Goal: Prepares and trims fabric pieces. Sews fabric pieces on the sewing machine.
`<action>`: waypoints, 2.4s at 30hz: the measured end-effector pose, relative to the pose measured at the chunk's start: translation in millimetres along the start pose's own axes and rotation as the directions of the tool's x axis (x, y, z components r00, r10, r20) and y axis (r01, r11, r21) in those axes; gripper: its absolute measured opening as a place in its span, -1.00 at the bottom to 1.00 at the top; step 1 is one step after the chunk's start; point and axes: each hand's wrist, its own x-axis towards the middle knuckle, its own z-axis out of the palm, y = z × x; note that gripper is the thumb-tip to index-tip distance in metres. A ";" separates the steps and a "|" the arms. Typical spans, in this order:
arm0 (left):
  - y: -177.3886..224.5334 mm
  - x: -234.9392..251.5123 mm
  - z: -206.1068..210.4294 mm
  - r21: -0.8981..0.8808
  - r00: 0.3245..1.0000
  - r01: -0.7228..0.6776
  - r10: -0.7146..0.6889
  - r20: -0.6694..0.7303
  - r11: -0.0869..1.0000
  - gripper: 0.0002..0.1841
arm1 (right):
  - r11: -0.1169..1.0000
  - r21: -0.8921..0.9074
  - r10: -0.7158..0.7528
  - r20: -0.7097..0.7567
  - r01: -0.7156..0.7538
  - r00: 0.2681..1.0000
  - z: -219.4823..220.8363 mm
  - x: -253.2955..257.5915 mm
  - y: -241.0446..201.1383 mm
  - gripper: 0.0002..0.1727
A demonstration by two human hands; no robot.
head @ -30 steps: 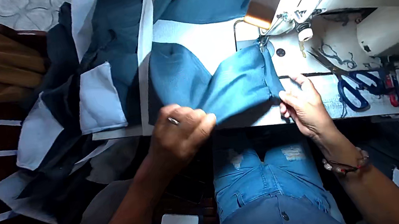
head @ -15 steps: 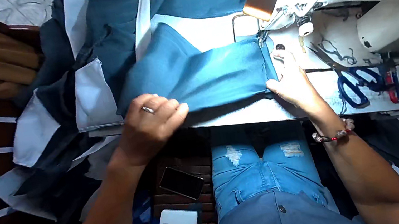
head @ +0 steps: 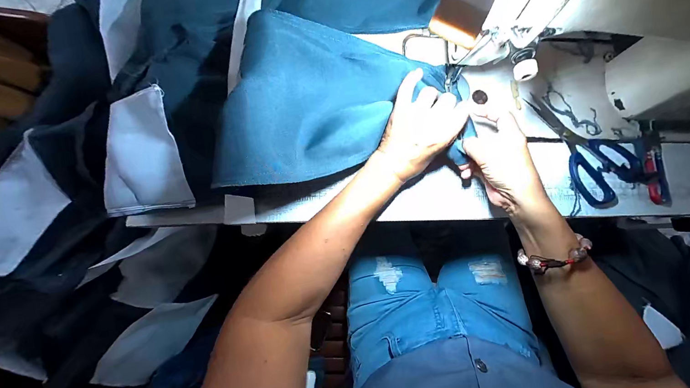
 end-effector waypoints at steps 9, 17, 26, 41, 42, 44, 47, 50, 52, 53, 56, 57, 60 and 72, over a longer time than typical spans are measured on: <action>-22.5 13.1 -27.8 -0.291 0.734 -0.003 0.200 0.649 0.957 -0.35 | 0.876 -0.481 -0.001 0.051 0.026 0.999 -20.4 12.7 9.1 -0.40; -13.8 -4.5 -21.9 -0.316 0.819 0.301 -0.075 0.568 0.900 -0.38 | 0.823 -0.554 -0.105 0.068 0.125 0.992 -20.3 11.5 12.3 -0.41; -7.3 -4.2 -8.3 -0.174 0.837 0.246 -0.118 0.535 0.954 -0.46 | 0.756 -0.627 -0.215 0.029 0.185 0.976 -10.3 -4.9 17.9 -0.45; 22.9 -20.5 -32.5 -0.222 0.740 0.384 -0.155 0.655 0.896 -0.49 | 0.487 -0.845 -0.228 0.119 0.220 0.966 5.4 -11.3 8.1 -0.39; 27.4 -19.9 -34.1 -0.210 0.736 0.387 -0.164 0.657 0.898 -0.49 | 0.488 -0.843 -0.240 0.121 0.227 0.963 3.1 -8.9 10.0 -0.40; 28.7 -21.1 -37.5 -0.189 0.724 0.389 -0.172 0.667 0.902 -0.48 | 0.494 -0.835 -0.257 0.124 0.240 0.958 2.5 -6.1 12.2 -0.41; 21.8 -25.6 -39.4 -0.203 0.734 0.386 -0.166 0.659 0.900 -0.50 | 0.504 -0.835 -0.218 0.126 0.222 0.968 10.2 -8.0 7.5 -0.39; 18.1 -24.7 -39.9 -0.226 0.743 0.385 -0.155 0.651 0.895 -0.51 | 0.499 -0.836 -0.214 0.137 0.228 0.967 12.1 -7.4 5.5 -0.39; 16.0 -23.5 -39.7 -0.235 0.741 0.387 -0.149 0.655 0.891 -0.50 | 0.502 -0.832 -0.219 0.143 0.237 0.965 10.8 -6.7 4.3 -0.39; 14.6 -22.3 -39.4 -0.234 0.739 0.385 -0.147 0.658 0.893 -0.49 | 0.510 -0.826 -0.220 0.146 0.241 0.965 10.1 -5.7 2.5 -0.40; 9.6 -21.0 -36.9 -0.243 0.752 0.379 -0.144 0.643 0.893 -0.50 | 0.544 -0.793 -0.211 0.186 0.274 0.960 6.4 -1.3 -2.9 -0.41; 7.6 -20.3 -35.9 -0.245 0.753 0.376 -0.141 0.643 0.894 -0.50 | 0.551 -0.787 -0.206 0.194 0.278 0.959 5.9 1.1 -4.2 -0.40; -0.8 -20.5 -27.8 -0.246 0.762 0.362 -0.134 0.634 0.899 -0.49 | 0.557 -0.787 -0.170 0.205 0.266 0.964 5.8 7.0 -11.0 -0.39; -26.9 2.2 -13.5 -0.189 0.664 0.402 -0.143 0.734 0.896 -0.42 | 0.538 -0.778 -0.235 0.230 0.324 0.944 -1.9 31.1 -13.3 -0.50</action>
